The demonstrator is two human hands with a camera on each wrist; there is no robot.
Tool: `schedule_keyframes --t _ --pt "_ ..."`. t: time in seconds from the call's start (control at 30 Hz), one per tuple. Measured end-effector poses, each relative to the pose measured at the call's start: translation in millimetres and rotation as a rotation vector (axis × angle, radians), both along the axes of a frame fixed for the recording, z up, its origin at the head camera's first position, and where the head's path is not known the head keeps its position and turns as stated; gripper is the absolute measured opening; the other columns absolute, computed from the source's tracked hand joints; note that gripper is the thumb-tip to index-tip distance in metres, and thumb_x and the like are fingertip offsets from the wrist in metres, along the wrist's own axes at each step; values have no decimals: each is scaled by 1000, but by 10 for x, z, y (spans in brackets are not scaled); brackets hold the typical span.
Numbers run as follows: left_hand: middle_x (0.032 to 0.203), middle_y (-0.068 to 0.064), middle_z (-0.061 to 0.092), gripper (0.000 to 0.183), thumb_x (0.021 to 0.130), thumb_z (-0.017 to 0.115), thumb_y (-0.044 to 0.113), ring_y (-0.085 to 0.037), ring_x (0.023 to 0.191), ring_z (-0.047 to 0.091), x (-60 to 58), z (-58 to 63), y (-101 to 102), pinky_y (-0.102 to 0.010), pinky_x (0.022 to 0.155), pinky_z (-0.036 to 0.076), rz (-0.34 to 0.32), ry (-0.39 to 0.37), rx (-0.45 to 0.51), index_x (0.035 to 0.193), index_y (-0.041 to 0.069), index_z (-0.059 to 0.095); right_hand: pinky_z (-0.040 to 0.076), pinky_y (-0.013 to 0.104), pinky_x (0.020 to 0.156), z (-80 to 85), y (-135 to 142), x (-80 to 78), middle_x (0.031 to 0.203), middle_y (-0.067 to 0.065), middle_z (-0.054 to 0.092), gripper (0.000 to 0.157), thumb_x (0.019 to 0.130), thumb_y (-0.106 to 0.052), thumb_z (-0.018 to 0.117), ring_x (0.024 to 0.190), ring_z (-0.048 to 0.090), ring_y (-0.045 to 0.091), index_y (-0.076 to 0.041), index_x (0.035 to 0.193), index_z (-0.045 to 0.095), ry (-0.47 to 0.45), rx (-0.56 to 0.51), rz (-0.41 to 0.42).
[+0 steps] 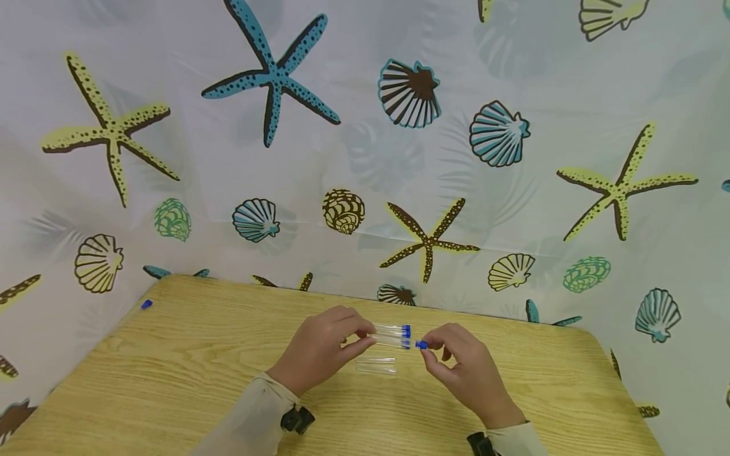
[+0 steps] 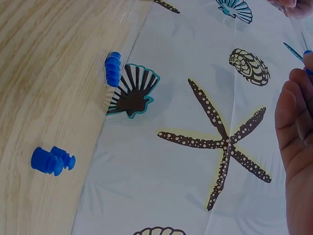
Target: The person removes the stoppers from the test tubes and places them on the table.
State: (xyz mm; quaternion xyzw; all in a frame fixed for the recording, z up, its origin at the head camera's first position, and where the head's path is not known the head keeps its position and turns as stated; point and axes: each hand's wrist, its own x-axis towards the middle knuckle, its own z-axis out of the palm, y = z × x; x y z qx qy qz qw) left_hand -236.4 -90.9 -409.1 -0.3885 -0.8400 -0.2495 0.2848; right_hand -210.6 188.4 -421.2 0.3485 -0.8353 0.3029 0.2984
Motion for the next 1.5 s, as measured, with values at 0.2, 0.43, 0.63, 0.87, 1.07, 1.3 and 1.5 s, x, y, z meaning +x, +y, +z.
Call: schedule_keyframes --t 0.2,0.43,0.63,0.87,1.07,1.3,1.5 --pt "91 12 70 10 90 83 24 -4 83 65 0 -5 4 -23 70 57 10 -6 -13 98 22 78 54 22 63 1 17 -7 96 -8 67 24 88 0 79 81 59 6 -17 103 71 -5 22 20" --pt "90 12 70 10 90 84 26 -2 83 64 6 -19 22 -22 69 56 20 7 -13 97 22 77 52 21 63 -15 24 8 93 -8 66 17 92 -6 77 79 57 6 -18 102 71 -11 11 0" --pt "90 12 71 10 89 84 25 -2 83 65 6 -21 29 -21 67 56 18 6 -10 97 22 78 52 19 63 -23 22 12 91 -8 66 24 86 -1 80 78 58 5 -17 101 72 -7 10 -17" --pt "91 12 70 9 91 82 25 -3 83 64 12 -23 32 -22 68 56 11 -10 -24 98 21 78 53 20 66 -36 74 -9 100 -8 67 18 94 -5 75 83 58 7 -18 106 71 -45 32 44" --pt "89 13 69 9 90 83 25 -2 82 63 12 -34 42 -21 68 56 19 -1 -32 97 21 78 55 25 64 -37 71 -18 98 -7 67 12 96 -9 73 82 60 12 -18 103 71 -30 22 30" --pt "89 13 69 10 89 84 24 -3 81 64 11 -51 43 -21 67 55 25 1 -19 96 22 77 55 23 62 -32 14 -8 95 -3 69 24 84 1 79 78 63 11 -14 101 71 76 19 -23" --pt "90 12 70 10 89 84 25 -3 82 65 12 -52 43 -21 68 56 28 -12 -14 97 21 78 57 26 68 -30 2 11 99 -4 69 30 83 3 78 77 64 11 -15 105 69 29 11 4"
